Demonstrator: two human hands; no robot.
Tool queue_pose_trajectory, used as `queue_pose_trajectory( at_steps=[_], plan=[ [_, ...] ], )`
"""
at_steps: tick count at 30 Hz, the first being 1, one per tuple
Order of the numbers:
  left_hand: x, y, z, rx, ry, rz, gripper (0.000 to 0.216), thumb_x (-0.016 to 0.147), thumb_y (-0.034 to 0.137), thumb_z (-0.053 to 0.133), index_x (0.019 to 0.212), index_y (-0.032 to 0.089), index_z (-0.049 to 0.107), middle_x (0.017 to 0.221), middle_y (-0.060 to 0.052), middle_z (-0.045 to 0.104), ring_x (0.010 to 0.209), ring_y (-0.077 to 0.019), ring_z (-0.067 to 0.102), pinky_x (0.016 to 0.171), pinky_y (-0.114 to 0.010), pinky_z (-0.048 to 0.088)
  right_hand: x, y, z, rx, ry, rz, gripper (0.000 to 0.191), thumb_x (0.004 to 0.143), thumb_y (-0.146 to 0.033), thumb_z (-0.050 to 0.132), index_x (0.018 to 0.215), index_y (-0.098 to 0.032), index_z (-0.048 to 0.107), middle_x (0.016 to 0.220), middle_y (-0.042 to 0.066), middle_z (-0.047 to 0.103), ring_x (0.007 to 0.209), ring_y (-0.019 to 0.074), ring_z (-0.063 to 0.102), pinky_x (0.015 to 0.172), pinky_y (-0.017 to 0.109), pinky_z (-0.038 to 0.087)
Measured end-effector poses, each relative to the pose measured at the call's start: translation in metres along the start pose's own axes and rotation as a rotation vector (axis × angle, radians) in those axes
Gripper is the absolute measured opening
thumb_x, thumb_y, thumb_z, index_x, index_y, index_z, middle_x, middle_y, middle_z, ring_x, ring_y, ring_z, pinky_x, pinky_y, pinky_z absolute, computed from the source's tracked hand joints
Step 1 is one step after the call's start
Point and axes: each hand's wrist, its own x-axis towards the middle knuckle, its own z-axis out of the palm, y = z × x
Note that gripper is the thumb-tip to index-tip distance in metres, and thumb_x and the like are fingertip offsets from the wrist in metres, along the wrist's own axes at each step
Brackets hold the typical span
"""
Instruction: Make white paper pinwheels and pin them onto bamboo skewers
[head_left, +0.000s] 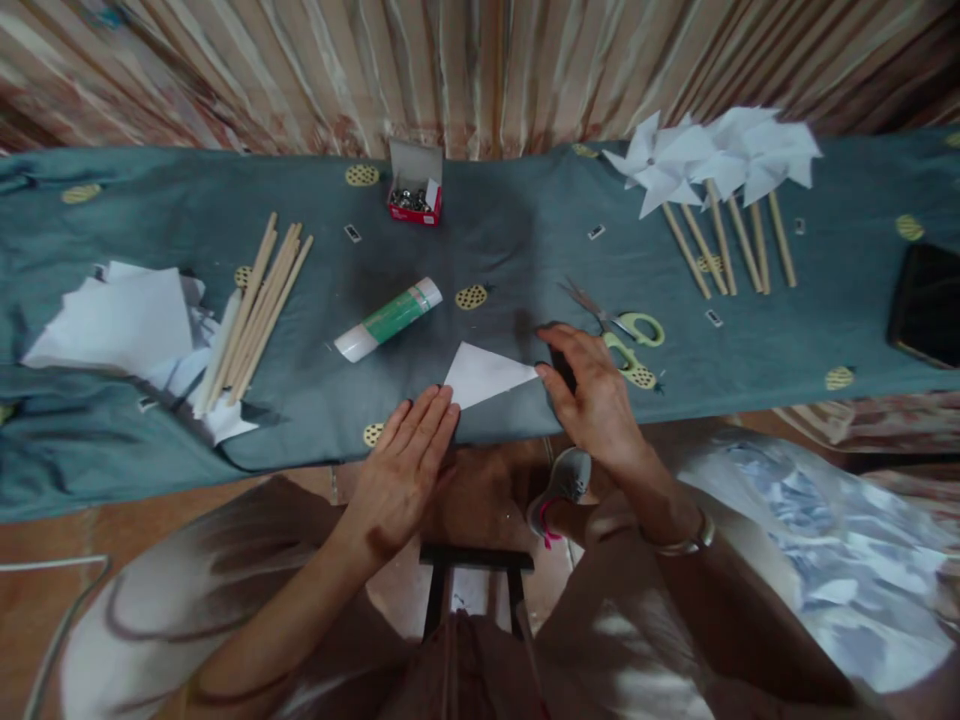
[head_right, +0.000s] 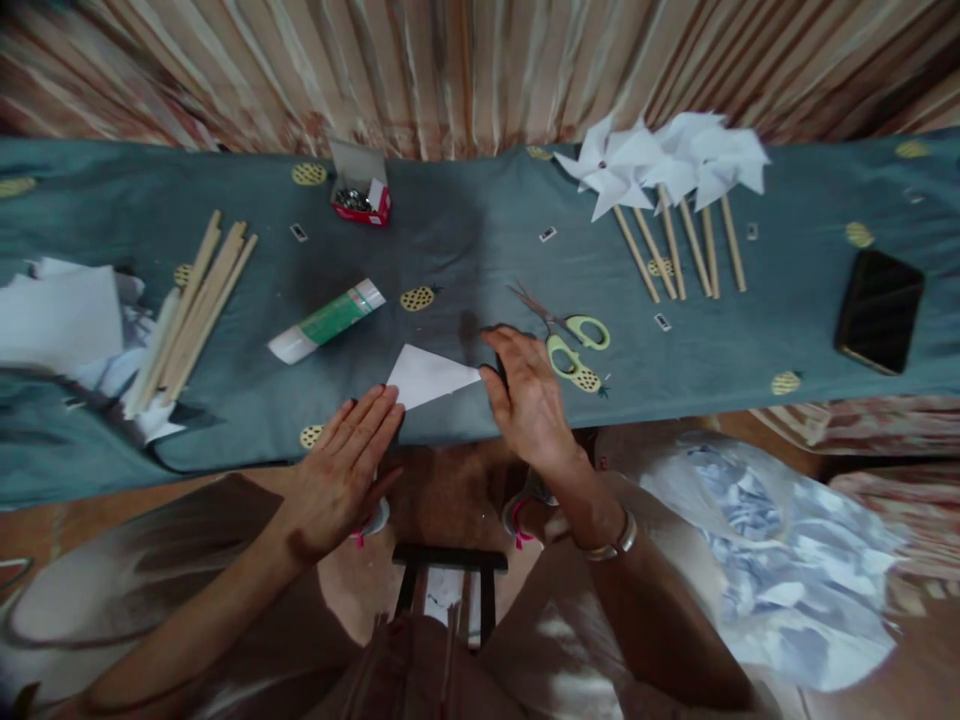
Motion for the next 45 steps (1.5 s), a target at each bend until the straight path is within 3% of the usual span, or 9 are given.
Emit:
queue_pose_trajectory(
  at_steps=[6, 17, 23, 30, 35, 38, 40, 42, 45],
  plan=[
    [-0.022, -0.008, -0.003, -0.008, 0.023, -0.056, 0.072, 0.093, 0.019, 0.052, 0.155, 0.014, 0.017, 0.149, -0.019, 0.044, 0.145, -0.0272, 0.032, 0.116, -0.049, 0.033, -0.001, 0.001, 0.002, 0.002, 0.029, -0.001, 0.033, 0.095, -0.029, 0.048, 0.123, -0.018, 0.060, 0.123, 0.013, 0.065, 0.115, 0.0286, 0.059, 0.101, 0.049, 0.047],
    [-0.025, -0.014, -0.017, -0.132, 0.115, -0.109, 0.053, 0.091, 0.016, 0.054, 0.142, 0.017, 0.042, 0.138, -0.017, 0.058, 0.133, -0.0276, 0.050, 0.108, -0.047, 0.043, 0.000, 0.003, -0.003, 0.105, -0.015, 0.015, 0.033, 0.097, -0.030, 0.040, 0.116, -0.021, 0.066, 0.125, 0.010, 0.065, 0.118, 0.0252, 0.058, 0.105, 0.048, 0.044],
    [-0.008, -0.015, -0.025, -0.332, 0.125, -0.309, 0.038, 0.095, 0.023, 0.045, 0.131, 0.016, 0.055, 0.131, -0.013, 0.063, 0.125, -0.0248, 0.057, 0.105, -0.044, 0.047, -0.001, 0.000, -0.003, 0.153, -0.108, -0.005, 0.025, 0.085, -0.034, 0.065, 0.108, -0.024, 0.069, 0.133, 0.009, 0.060, 0.125, 0.0278, 0.053, 0.106, 0.048, 0.042],
    [0.016, -0.008, -0.035, -0.701, 0.103, -0.635, 0.048, 0.095, 0.040, 0.046, 0.131, 0.011, 0.058, 0.135, -0.014, 0.061, 0.127, -0.0267, 0.055, 0.110, -0.043, 0.041, -0.001, 0.003, -0.004, 0.333, -0.130, 0.072, 0.007, 0.084, -0.022, 0.061, 0.084, -0.024, 0.068, 0.134, 0.008, 0.060, 0.126, 0.0258, 0.054, 0.108, 0.049, 0.037],
    [0.032, -0.003, -0.036, -0.956, 0.128, -0.703, 0.063, 0.084, 0.050, 0.064, 0.135, 0.014, 0.056, 0.138, -0.013, 0.059, 0.128, -0.0290, 0.054, 0.110, -0.041, 0.039, 0.000, 0.001, -0.013, 0.459, -0.106, 0.114, 0.007, 0.081, -0.021, 0.064, 0.083, -0.025, 0.070, 0.135, 0.005, 0.059, 0.126, 0.0249, 0.054, 0.109, 0.048, 0.037],
    [0.048, 0.000, -0.037, -1.167, 0.098, -0.746, 0.063, 0.076, 0.054, 0.069, 0.124, 0.014, 0.065, 0.121, -0.012, 0.070, 0.108, -0.0268, 0.066, 0.095, -0.036, 0.050, 0.003, -0.002, -0.021, 0.520, -0.089, 0.104, 0.008, 0.081, -0.021, 0.065, 0.083, -0.026, 0.071, 0.136, 0.004, 0.059, 0.127, 0.0247, 0.054, 0.109, 0.046, 0.038],
    [0.059, 0.001, -0.038, -1.255, 0.028, -0.759, 0.051, 0.075, 0.057, 0.068, 0.100, 0.014, 0.075, 0.092, -0.009, 0.077, 0.083, -0.0213, 0.069, 0.076, -0.030, 0.053, 0.006, -0.004, -0.026, 0.539, -0.062, 0.080, 0.009, 0.081, -0.022, 0.065, 0.084, -0.027, 0.072, 0.135, 0.003, 0.060, 0.128, 0.0243, 0.054, 0.109, 0.046, 0.039],
    [0.068, 0.002, -0.039, -1.287, -0.031, -0.775, 0.045, 0.073, 0.059, 0.067, 0.072, 0.015, 0.075, 0.063, -0.005, 0.070, 0.059, -0.0146, 0.061, 0.059, -0.025, 0.047, 0.009, -0.005, -0.030, 0.537, -0.027, 0.055, 0.009, 0.082, -0.022, 0.066, 0.083, -0.028, 0.072, 0.132, 0.003, 0.062, 0.128, 0.0239, 0.054, 0.109, 0.046, 0.039],
    [0.076, 0.004, -0.037, -1.327, -0.040, -0.815, 0.042, 0.068, 0.055, 0.072, 0.056, 0.015, 0.068, 0.050, 0.000, 0.059, 0.046, -0.0089, 0.047, 0.048, -0.022, 0.037, 0.012, -0.002, -0.035, 0.504, 0.010, 0.039, 0.008, 0.082, -0.024, 0.067, 0.087, -0.027, 0.072, 0.130, 0.004, 0.063, 0.127, 0.0233, 0.055, 0.110, 0.045, 0.039]
  ],
)
